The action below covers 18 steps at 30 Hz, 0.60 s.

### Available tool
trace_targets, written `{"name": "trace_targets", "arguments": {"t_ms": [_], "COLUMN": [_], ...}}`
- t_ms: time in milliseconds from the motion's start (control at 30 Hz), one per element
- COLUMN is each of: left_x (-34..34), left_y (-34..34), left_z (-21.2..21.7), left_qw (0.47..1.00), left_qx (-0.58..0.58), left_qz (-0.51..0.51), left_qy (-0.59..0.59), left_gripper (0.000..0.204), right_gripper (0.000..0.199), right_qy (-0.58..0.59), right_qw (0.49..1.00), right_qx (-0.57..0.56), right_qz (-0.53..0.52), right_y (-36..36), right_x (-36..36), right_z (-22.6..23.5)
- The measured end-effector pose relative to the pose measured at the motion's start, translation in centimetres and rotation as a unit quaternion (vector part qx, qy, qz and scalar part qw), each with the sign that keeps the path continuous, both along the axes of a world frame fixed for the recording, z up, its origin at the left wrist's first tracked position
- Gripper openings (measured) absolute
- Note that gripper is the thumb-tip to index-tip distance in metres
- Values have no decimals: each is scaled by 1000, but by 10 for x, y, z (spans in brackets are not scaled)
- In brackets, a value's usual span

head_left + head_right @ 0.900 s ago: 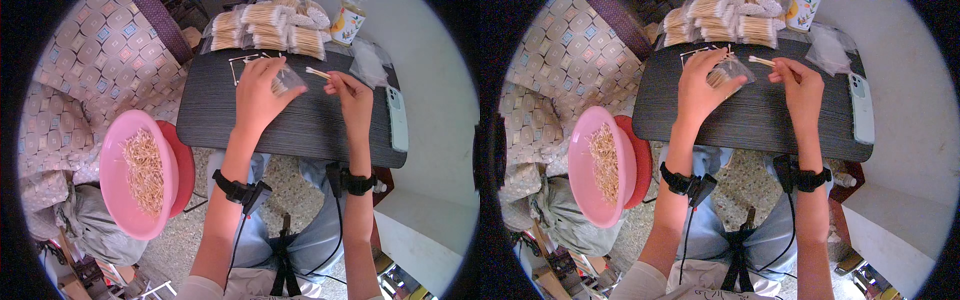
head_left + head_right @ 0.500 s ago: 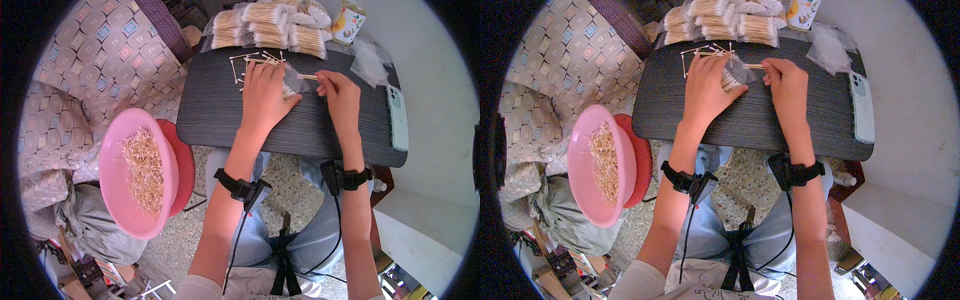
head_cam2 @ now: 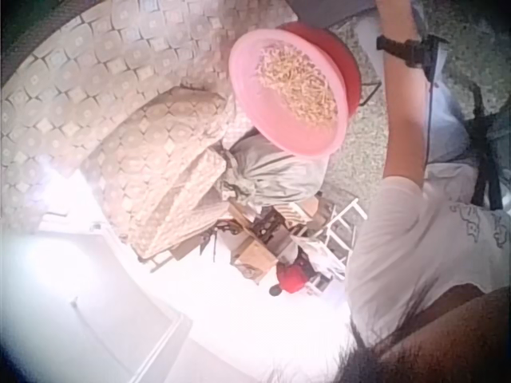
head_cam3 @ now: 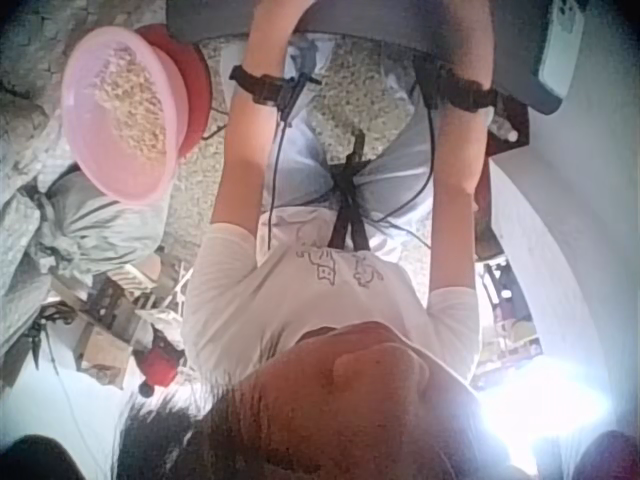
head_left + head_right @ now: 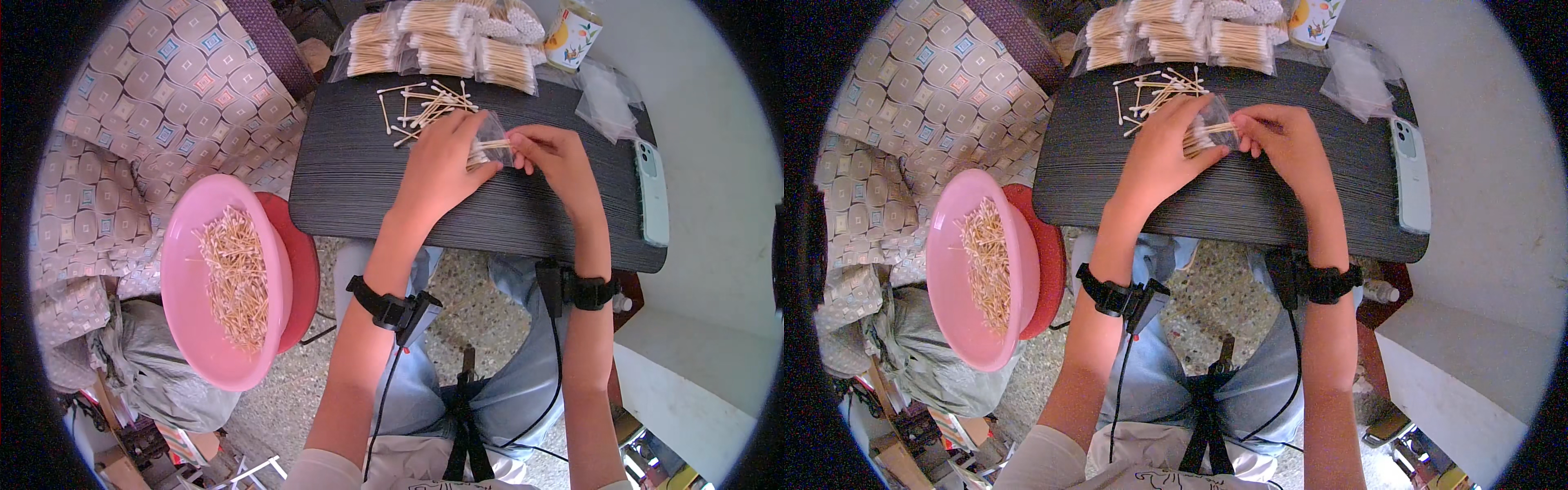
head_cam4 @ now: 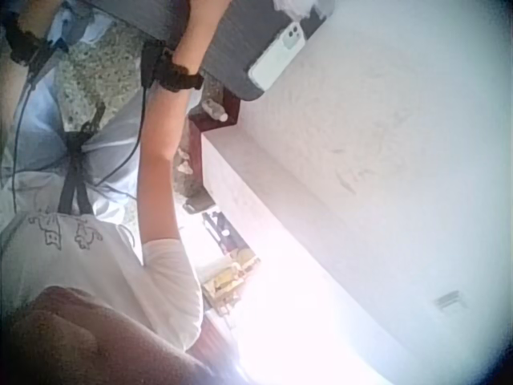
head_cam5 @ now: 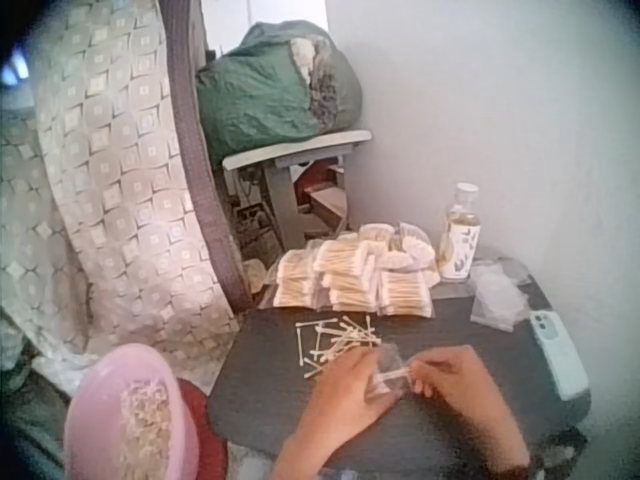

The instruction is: Counting and packing cotton swabs into small plastic zip bags at a desk.

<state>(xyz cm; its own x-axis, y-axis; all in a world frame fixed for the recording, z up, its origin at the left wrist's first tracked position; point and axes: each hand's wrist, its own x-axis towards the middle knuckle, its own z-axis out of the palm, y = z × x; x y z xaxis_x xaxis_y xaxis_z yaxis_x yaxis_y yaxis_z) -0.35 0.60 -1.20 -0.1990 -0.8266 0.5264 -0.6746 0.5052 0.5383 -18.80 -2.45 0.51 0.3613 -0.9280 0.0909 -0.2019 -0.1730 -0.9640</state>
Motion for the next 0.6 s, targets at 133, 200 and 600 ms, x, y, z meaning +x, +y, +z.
{"name": "trace_targets", "arguments": {"t_ms": [133,200,600], "left_x": [-5,-6,-8], "left_y": [1,1,2], "left_z": [0,0,0], "left_qw": [1000,1000,1000], "left_qx": [14,13,27], "left_qz": [-14,-18,5], "left_qy": [-7,-9,-8], "left_gripper": [57,56,60], "right_gripper": [18,18,13], "right_qy": [45,75,-36], "right_qw": [999,996,999], "right_qx": [-21,-48,2], "right_qz": [20,27,-37], "right_y": [0,2,1], "right_x": [3,8,6], "right_z": [0,1,-5]}}
